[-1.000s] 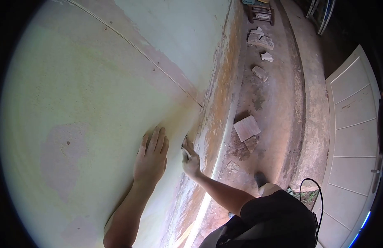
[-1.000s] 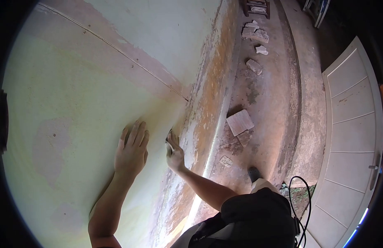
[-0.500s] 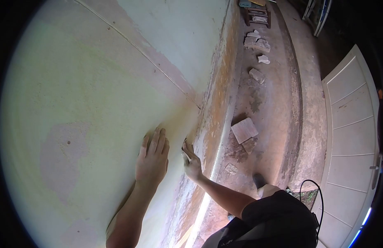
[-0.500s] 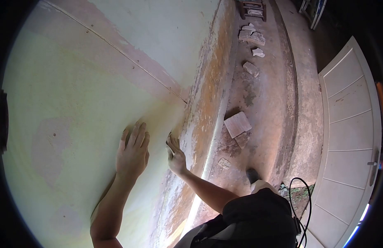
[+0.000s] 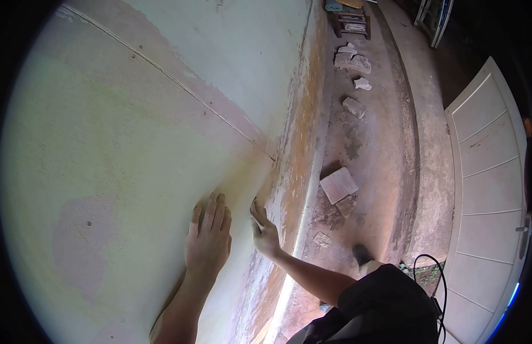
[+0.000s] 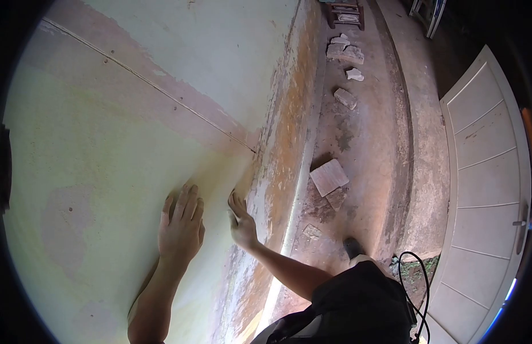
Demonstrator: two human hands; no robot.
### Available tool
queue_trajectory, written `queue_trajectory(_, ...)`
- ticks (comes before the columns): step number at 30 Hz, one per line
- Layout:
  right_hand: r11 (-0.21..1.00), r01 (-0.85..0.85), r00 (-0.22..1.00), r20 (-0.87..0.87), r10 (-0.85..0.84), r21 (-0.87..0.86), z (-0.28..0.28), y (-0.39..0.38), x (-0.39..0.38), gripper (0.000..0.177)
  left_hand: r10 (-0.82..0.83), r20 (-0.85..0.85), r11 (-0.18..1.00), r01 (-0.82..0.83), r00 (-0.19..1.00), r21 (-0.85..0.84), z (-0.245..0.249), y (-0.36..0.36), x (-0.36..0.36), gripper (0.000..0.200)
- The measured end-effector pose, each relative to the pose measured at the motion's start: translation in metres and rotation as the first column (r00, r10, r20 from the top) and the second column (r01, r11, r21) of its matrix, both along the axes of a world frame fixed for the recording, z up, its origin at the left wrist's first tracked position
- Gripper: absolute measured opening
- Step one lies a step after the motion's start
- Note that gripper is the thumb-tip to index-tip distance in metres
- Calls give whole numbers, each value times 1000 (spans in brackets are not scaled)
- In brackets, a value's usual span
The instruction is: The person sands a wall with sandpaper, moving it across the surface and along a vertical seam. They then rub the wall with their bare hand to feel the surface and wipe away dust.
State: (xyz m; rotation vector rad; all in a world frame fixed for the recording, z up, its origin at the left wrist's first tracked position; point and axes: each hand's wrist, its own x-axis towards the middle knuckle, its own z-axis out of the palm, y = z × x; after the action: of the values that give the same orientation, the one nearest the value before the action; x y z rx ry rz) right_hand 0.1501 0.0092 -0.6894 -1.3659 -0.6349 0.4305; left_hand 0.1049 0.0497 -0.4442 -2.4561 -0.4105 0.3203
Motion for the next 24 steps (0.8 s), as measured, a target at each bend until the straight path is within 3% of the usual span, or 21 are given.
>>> queue_trajectory(3, 996, 87, 992, 92, -89, 28, -23, 18, 2, 44, 3, -14, 1000, -3, 1000, 9, 1, -1, 1, 45)
queue_trajectory(6, 969, 247, 960, -136, -245, -4, -15, 62, 56, 43, 1, -15, 1000, -1, 1000, 7, -2, 0, -1, 45)
queue_trajectory(8, 970, 242, 952, -189, -240, -10, -21, 73, 87, 42, -17, -7, 1000, 17, 1000, 8, -3, 1, -3, 44)
queue_trajectory(10, 993, 33, 917, -391, -76, -114, -7, 66, 112, 42, -37, 23, 999, 36, 999, 14, -2, 2, 0, 44)
queue_trajectory(12, 973, 227, 936, -267, -229, -39, -22, 79, 75, 43, -8, 78, 994, 16, 997, -106, -2, 1, -2, 42)
queue_trajectory(14, 983, 184, 963, -196, -186, -30, 27, 42, 28, 45, -17, 89, 994, 26, 996, -104, -5, 2, -3, 41)
queue_trajectory(17, 998, 54, 998, 39, -55, 41, 44, -4, -20, 47, -43, 97, 995, 51, 994, -85, -3, 3, -2, 40)
queue_trajectory(21, 994, 109, 991, 73, -110, 17, 12, 28, 21, 45, -56, 102, 995, 63, 993, -75, -6, 4, -4, 40)
queue_trajectory(23, 987, 159, 986, -40, -160, -37, 4, 54, 65, 44, -55, 92, 995, 63, 994, -82, -4, 4, -3, 40)
queue_trajectory(24, 993, 72, 992, -100, -81, -92, 1, 59, 93, 43, -51, 86, 994, 59, 995, -95, -3, 3, -4, 39)
